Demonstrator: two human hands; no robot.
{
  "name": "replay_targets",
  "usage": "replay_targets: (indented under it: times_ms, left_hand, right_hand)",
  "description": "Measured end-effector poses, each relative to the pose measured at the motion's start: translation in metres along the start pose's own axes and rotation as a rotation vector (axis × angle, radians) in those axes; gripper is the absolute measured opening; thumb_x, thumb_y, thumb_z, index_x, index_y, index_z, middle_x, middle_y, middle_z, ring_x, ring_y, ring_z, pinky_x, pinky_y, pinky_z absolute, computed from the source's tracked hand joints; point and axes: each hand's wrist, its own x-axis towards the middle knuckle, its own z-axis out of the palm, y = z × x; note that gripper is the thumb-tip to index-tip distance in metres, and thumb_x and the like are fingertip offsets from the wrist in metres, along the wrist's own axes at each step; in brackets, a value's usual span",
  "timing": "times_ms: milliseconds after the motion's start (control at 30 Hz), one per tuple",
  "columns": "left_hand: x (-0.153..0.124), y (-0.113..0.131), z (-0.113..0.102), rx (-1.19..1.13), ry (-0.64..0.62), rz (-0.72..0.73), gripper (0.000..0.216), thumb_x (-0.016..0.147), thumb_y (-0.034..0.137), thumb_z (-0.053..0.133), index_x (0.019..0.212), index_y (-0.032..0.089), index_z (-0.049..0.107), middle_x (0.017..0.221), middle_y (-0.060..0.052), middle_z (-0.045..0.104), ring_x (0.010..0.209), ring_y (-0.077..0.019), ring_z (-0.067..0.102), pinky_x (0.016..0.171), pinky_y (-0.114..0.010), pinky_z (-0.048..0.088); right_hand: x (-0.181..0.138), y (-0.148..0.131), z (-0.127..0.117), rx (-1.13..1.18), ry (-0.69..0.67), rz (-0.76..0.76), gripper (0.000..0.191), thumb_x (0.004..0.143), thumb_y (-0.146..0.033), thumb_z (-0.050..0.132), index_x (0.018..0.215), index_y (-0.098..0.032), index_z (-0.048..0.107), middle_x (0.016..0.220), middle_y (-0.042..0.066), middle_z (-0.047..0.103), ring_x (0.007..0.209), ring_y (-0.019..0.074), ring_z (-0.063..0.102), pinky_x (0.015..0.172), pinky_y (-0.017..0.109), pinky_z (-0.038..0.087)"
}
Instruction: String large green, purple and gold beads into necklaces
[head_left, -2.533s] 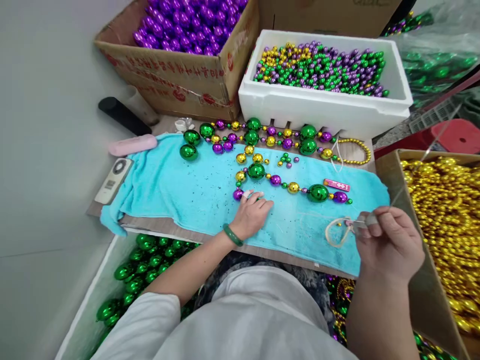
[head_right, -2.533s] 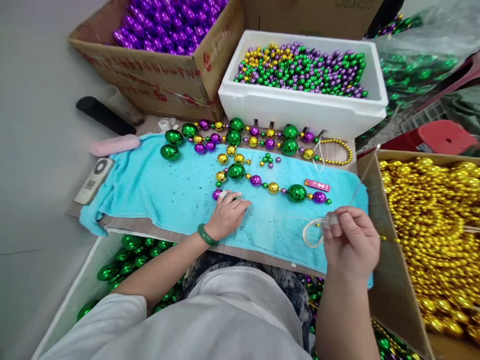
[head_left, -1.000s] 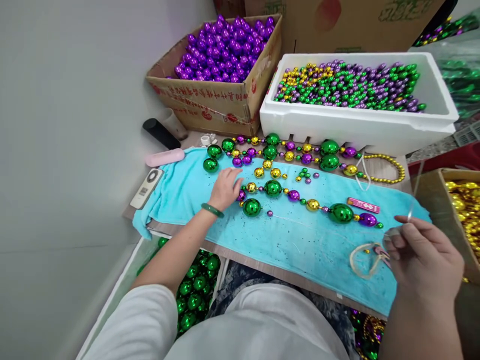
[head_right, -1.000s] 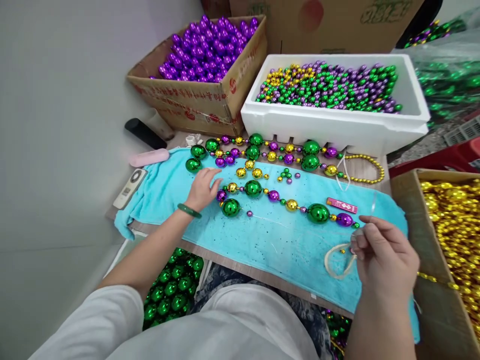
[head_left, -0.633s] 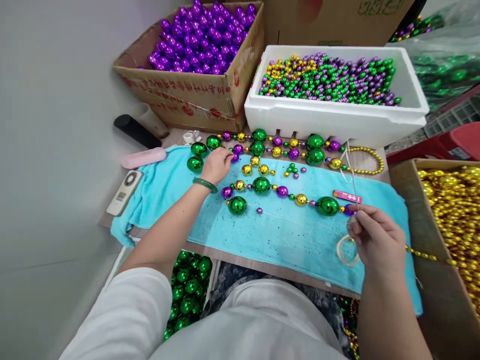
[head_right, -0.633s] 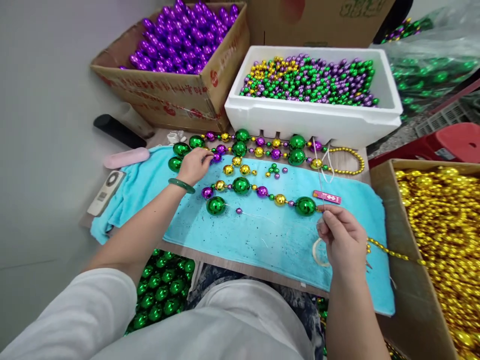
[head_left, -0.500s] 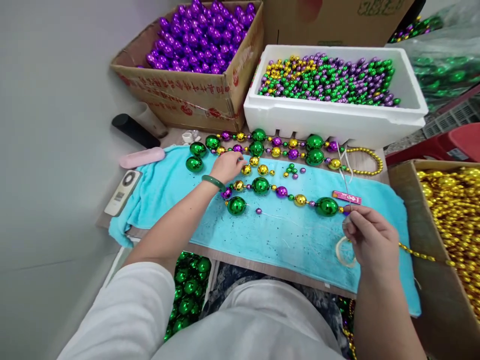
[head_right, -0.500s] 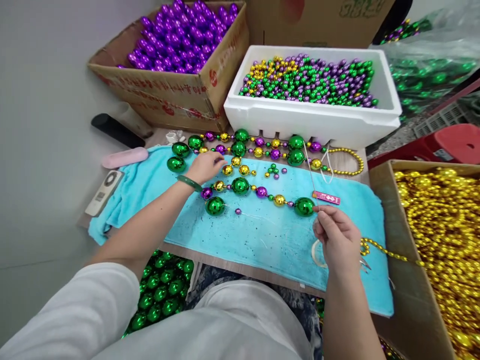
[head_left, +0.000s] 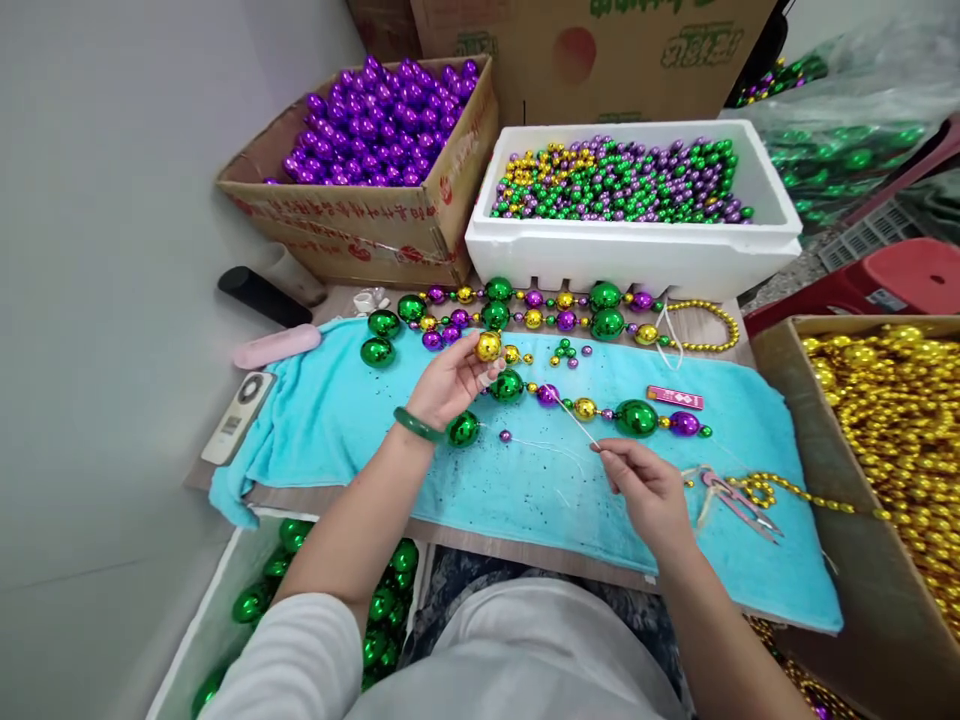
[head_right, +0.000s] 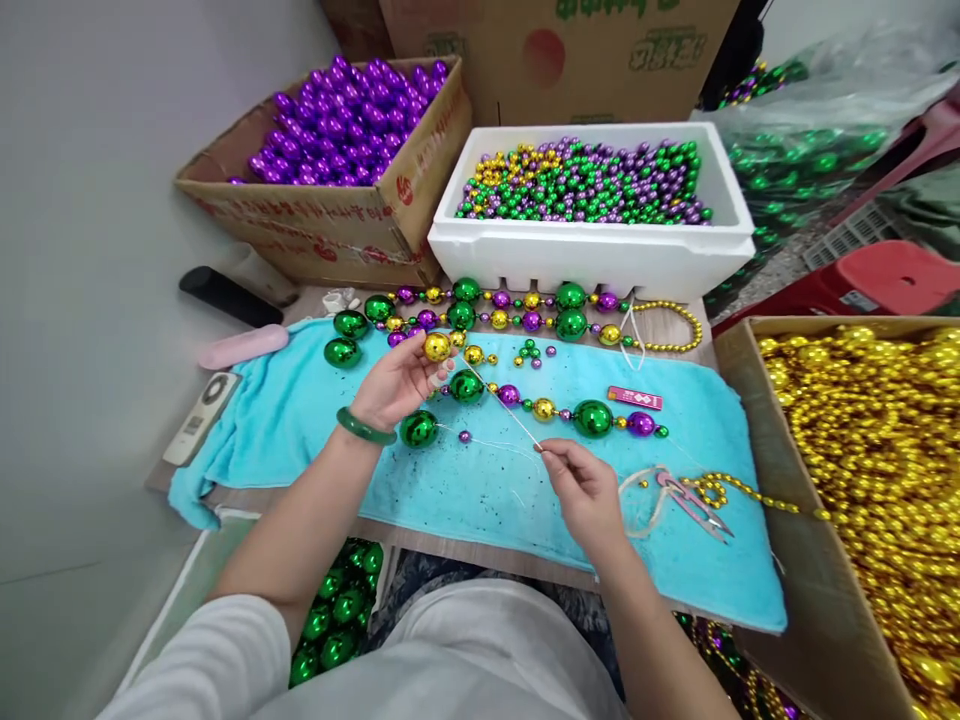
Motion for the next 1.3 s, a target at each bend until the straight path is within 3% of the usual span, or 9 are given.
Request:
replay_targets:
  times_ms: [133,333,500,600,733,1033,1300]
  left_hand:
    - [-0.018,-0.004,0.011,-0.194,0.005,-0.060,0.022,0.090,0.031,0.059,0.086,0.010,0.065,0.083,-0.010,0.071,0.068,-0.0114,0.066,0.061,-0.020,0.055]
    - [-0.021,-0.007,0.014,-0.265,-0.015,-0.085,0.027,0.094,0.030,0.052,0.087,0.009,0.066,0.083,-0.010,0.071,0.067,-0.0100,0.065,0.058,-0.018,0.054]
    - [-0.022,-0.012,0.013,-0.225,-0.043,-0.056,0.025,0.092,0.032,0.056,0.087,0.010,0.066,0.085,-0.010,0.071,0.068,-0.0108,0.066,0.059,-0.019,0.054]
    - [-0.025,-0.019,0.014,-0.123,-0.066,0.045,0.022,0.083,0.030,0.069,0.093,0.011,0.067,0.083,-0.007,0.070,0.070,-0.0120,0.067,0.061,-0.021,0.054]
    - [-0.034,-0.029,0.021,-0.012,-0.123,0.127,0.034,0.072,0.027,0.078,0.102,0.015,0.067,0.086,-0.003,0.069,0.072,-0.0124,0.067,0.063,-0.023,0.054]
    - [-0.040,-0.032,0.025,-0.035,-0.158,0.142,0.036,0.073,0.031,0.078,0.104,0.018,0.066,0.096,-0.004,0.069,0.076,-0.0130,0.067,0.067,-0.025,0.053]
    - [-0.039,-0.036,0.024,-0.032,-0.215,0.115,0.032,0.079,0.030,0.073,0.108,0.019,0.065,0.107,-0.007,0.070,0.081,-0.0142,0.067,0.072,-0.028,0.053]
  right_hand:
    - [-0.003,-0.001,0.009,-0.035,-0.033,-0.008,0.024,0.080,-0.039,0.062,0.082,-0.017,0.072,0.051,-0.003,0.046,0.046,0.0100,0.040,0.044,0.024,0.031]
    - [-0.002,0.001,0.009,-0.034,-0.055,-0.003,0.026,0.080,-0.040,0.062,0.082,-0.016,0.072,0.052,-0.002,0.048,0.047,0.0097,0.039,0.044,0.024,0.031]
    - [-0.002,0.002,0.009,-0.027,-0.060,0.010,0.027,0.080,-0.041,0.062,0.083,-0.015,0.072,0.050,-0.003,0.043,0.046,0.0088,0.034,0.043,0.023,0.027]
    - [-0.001,0.003,0.009,-0.048,-0.067,0.010,0.028,0.081,-0.041,0.061,0.083,-0.016,0.071,0.051,-0.003,0.043,0.046,0.0088,0.034,0.043,0.023,0.026]
    - [0.002,0.007,0.010,-0.051,-0.091,0.025,0.028,0.082,-0.043,0.059,0.082,-0.016,0.069,0.053,-0.003,0.044,0.047,0.0102,0.039,0.044,0.024,0.031]
    - [0.006,0.009,0.009,-0.025,-0.090,0.023,0.026,0.081,-0.042,0.060,0.078,-0.017,0.067,0.054,-0.002,0.046,0.049,0.0109,0.042,0.046,0.024,0.035]
    - [0.010,0.009,0.008,0.037,-0.086,0.088,0.028,0.077,-0.045,0.063,0.075,-0.017,0.066,0.050,-0.003,0.044,0.046,0.0101,0.038,0.043,0.023,0.030]
